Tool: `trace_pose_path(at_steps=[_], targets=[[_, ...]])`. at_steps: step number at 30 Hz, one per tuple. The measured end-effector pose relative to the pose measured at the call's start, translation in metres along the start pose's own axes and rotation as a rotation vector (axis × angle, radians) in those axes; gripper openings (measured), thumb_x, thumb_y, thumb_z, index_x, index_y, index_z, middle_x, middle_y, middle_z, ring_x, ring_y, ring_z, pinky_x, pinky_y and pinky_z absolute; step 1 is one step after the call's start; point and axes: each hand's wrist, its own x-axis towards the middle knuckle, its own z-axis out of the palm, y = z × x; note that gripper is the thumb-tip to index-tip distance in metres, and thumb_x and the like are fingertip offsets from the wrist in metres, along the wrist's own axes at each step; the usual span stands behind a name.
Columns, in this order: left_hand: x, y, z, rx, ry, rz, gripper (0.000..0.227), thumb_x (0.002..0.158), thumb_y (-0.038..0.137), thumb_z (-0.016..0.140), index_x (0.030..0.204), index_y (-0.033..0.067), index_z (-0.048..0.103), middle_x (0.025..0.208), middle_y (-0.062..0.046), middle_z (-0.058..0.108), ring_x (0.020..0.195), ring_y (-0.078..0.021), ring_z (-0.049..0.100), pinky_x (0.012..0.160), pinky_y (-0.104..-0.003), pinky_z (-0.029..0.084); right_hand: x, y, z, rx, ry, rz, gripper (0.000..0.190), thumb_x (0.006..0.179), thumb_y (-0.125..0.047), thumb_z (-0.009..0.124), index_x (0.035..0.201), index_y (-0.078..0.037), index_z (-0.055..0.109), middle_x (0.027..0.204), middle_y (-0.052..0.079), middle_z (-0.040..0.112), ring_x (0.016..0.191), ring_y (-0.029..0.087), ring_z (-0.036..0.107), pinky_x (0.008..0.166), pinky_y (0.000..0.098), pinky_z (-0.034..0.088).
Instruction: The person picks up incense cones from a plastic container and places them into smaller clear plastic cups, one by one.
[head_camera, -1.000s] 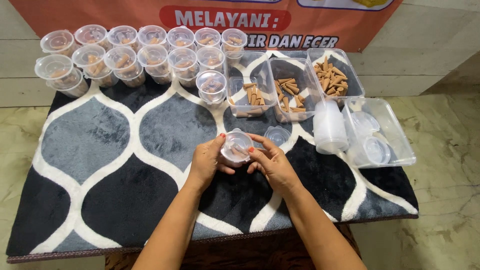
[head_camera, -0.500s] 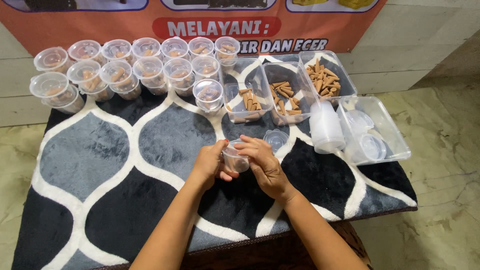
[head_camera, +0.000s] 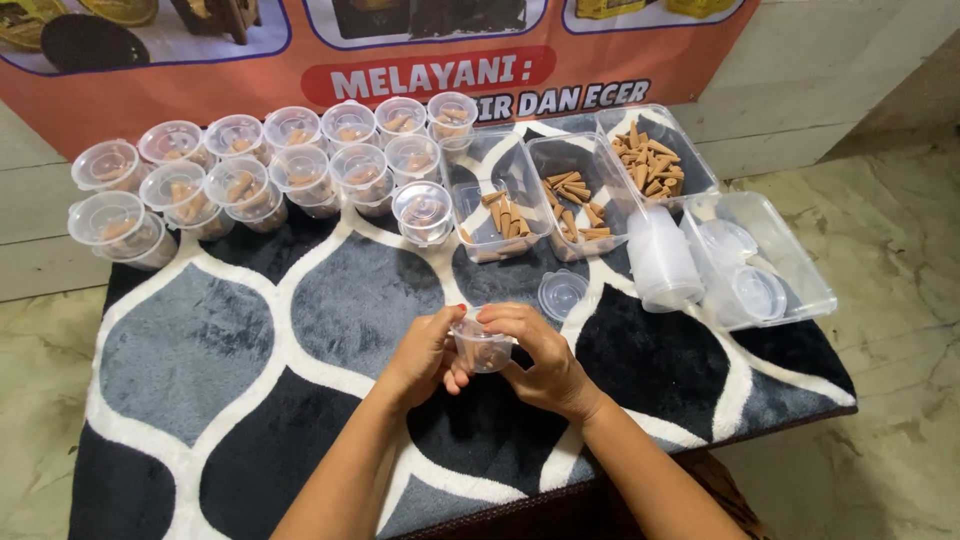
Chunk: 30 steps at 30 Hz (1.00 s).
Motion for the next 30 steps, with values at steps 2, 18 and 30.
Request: trace_pose_path(at_steps=[2, 18, 30], targets=[[-0.006, 0.002, 0.000, 0.004, -0.007, 0.009, 0.056, 0.092, 0.042, 0.063, 0.104, -0.0123, 0.061, 0.060, -0.031, 0.061, 0.037, -0.0338, 0.063, 0.028, -0.036, 0.053, 0.000, 0.000, 0.003, 0.006, 0.012, 0.017, 0.034, 0.079, 0.008, 0.078, 0.111, 0.001, 0.069, 0.112, 0.014, 0.074, 0.106, 0.035, 0.073, 0.093, 0.0462, 0.059], [-0.009, -0.008, -0.020, 0.587, 0.140, 0.837, 0.095, 0.075, 0.084, 0.060, 0.136, 0.0117, 0.058, 0.090, -0.015, 0.071, 0.079, -0.0277, 0.068, 0.072, -0.043, 0.057, 0.003, 0.007, 0.001, 0.280, 0.039, 0.265, 0.028, 0.082, 0.004, 0.080, 0.106, 0.003, 0.066, 0.108, 0.018, 0.075, 0.110, 0.037, 0.072, 0.092, 0.0457, 0.057], [-0.023, 0.016, -0.008, 0.623, 0.001, 1.236, 0.059, 0.066, 0.018, 0.097, 0.118, 0.0099, 0.069, 0.110, -0.006, 0.069, 0.111, -0.0301, 0.071, 0.098, -0.042, 0.054, -0.003, 0.035, -0.002, 0.412, 0.015, 0.346, 0.034, 0.079, 0.007, 0.082, 0.108, 0.005, 0.063, 0.109, 0.021, 0.074, 0.112, 0.032, 0.070, 0.095, 0.0435, 0.054]])
